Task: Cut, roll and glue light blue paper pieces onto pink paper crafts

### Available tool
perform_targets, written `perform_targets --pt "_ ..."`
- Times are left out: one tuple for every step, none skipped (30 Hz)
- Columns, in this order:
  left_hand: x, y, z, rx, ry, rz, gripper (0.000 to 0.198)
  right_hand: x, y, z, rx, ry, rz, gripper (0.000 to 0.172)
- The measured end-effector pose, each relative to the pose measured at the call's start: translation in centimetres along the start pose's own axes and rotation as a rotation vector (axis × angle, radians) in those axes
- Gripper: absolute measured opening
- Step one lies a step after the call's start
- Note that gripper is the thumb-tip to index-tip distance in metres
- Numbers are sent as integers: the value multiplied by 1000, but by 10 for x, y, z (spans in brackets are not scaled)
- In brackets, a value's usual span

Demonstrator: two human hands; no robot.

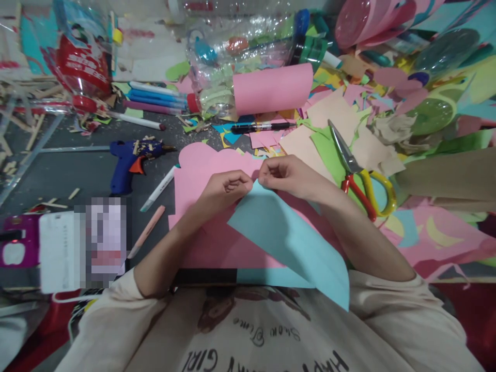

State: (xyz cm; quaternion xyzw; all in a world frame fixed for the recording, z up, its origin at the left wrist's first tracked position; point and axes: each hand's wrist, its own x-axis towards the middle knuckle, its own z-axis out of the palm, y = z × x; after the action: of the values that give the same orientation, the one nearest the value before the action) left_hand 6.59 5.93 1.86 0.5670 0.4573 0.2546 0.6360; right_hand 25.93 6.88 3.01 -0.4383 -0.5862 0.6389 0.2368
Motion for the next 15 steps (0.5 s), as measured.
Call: perform_targets --pt "0 0 1 3 8 3 16 0 0 2 -5 -11 4 13" --pt "-1 0 3 11 18 5 15 0 1 4 -8 -16 6 13" --pt "-1 -1 4 23 25 9 14 0 1 6 -8 -15 5 12" --pt "-1 -2 5 35 40 21 13 1 2 7 -5 -12 2 11" --pt "-1 -3 6 43 58 36 12 1 2 9 1 -5 -4 10" --pt "-1 -3 6 47 79 53 11 1 3 10 10 1 -9 10" --pt "-1 -4 6 45 104 71 11 1 3 11 19 6 -13 9" --pt "-1 -4 7 42 130 89 11 2 3 11 27 8 -17 9" --pt "-1 -5 7 40 150 107 12 2 3 12 33 7 -20 8" --pt "-1 -5 7 41 162 124 12 2 3 12 34 0 -20 7" --pt "0 -5 7 45 166 139 12 2 2 12 32 -9 -18 7" --pt "0 -5 7 50 167 154 13 2 2 12 27 -19 -14 6" --pt "0 -5 7 55 166 162 13 2 2 11 20 -28 -9 6" --pt "0 -5 7 55 171 166 13 2 1 10 12 -38 -5 5" --pt "0 -5 7 49 183 167 13 1 0 8 2 -54 -1 5"
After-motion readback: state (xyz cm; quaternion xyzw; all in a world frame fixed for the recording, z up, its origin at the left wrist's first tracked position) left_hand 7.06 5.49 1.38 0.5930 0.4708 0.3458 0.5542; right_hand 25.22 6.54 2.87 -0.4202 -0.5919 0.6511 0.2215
